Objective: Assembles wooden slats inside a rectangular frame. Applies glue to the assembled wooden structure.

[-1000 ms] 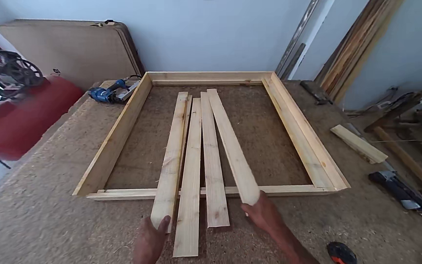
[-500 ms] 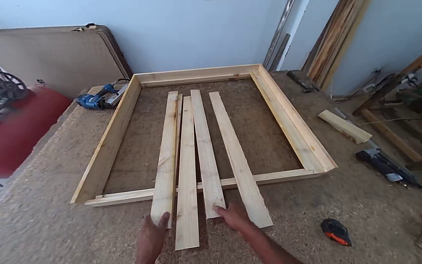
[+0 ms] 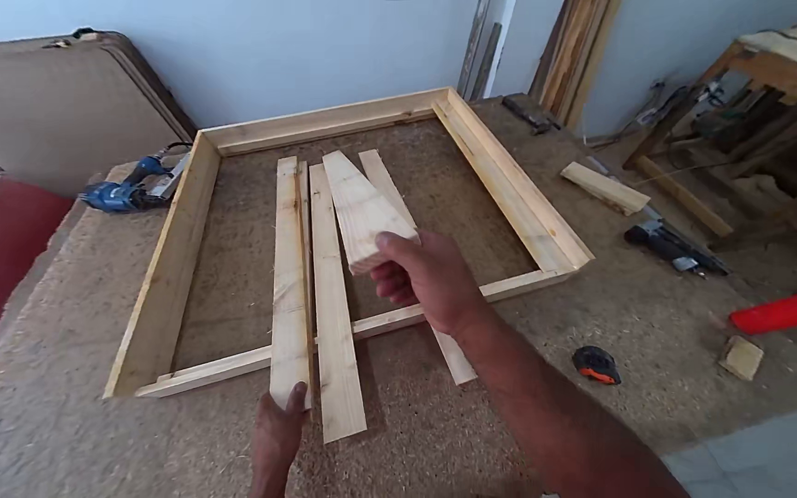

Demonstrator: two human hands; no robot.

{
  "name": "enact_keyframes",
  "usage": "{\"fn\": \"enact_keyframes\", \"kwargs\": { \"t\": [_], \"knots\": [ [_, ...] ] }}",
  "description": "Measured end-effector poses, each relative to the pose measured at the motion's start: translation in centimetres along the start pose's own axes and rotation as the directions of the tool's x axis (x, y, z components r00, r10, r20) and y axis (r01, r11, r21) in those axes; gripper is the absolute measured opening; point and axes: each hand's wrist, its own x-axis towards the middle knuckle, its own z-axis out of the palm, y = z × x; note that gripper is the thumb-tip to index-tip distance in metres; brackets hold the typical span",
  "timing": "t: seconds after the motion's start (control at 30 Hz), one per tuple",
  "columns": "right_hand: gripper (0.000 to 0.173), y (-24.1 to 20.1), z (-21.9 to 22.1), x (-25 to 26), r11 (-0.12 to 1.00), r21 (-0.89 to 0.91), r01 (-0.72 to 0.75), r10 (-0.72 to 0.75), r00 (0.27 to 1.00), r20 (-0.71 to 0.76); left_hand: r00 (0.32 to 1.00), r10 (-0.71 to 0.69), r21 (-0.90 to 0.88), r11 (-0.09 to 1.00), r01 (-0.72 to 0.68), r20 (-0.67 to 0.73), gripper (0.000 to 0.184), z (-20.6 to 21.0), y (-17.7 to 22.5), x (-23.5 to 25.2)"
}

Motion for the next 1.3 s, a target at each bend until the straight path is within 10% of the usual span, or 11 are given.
{"fn": "enact_keyframes", "kwargs": {
  "t": [0.37,0.47,0.63,0.77,0.87,0.97,1.07,1.3],
  "knots": [
    [0.036,0.2,2.0,0.2,0.996,-0.059,0.061,-0.062,0.998,-0.006,1.000,0.023,0.061,0.998,-0.022,-0.007,0.083,-0.1,0.0,0.2],
    [0.033,0.6,1.6,-0.3,0.931,-0.349,0.103,-0.126,0.991,-0.044,0.996,0.057,0.148,0.988,-0.046,-0.068,0.085,-0.4,0.6,-0.5],
    [0.027,5.5,2.8,-2.9,0.244,-0.956,0.161,-0.173,0.978,0.120,0.959,0.284,-0.317,0.907,-0.276,-0.021,0.069,-2.3,7.8,-3.5],
    [0.026,15.3,3.2,-5.9,-0.207,-0.897,0.390,-0.406,0.800,0.442,0.804,0.375,-0.854,0.431,0.290,0.462,0.073,-0.8,14.6,-2.8],
    [0.037,17.2,1.6,-8.2,0.016,-0.888,0.459,-0.239,0.864,0.443,0.870,0.151,-0.761,0.570,0.311,0.469,0.040,1.2,15.7,-1.7],
    [0.088,16.4,0.3,-6.6,0.426,-0.896,0.126,0.000,0.990,0.140,0.907,0.091,-0.689,0.682,0.244,0.411,0.032,2.9,14.4,-1.0],
    [0.076,18.1,0.2,-1.9,0.687,-0.665,-0.295,0.371,0.928,-0.029,0.929,0.064,-0.600,0.779,0.182,0.366,0.036,3.3,13.9,-0.5],
    [0.049,19.7,7.8,-2.1,0.691,-0.674,-0.262,0.258,0.960,-0.109,0.946,0.143,-0.561,0.826,0.048,0.292,0.038,-0.3,10.4,1.3]
  ]
}}
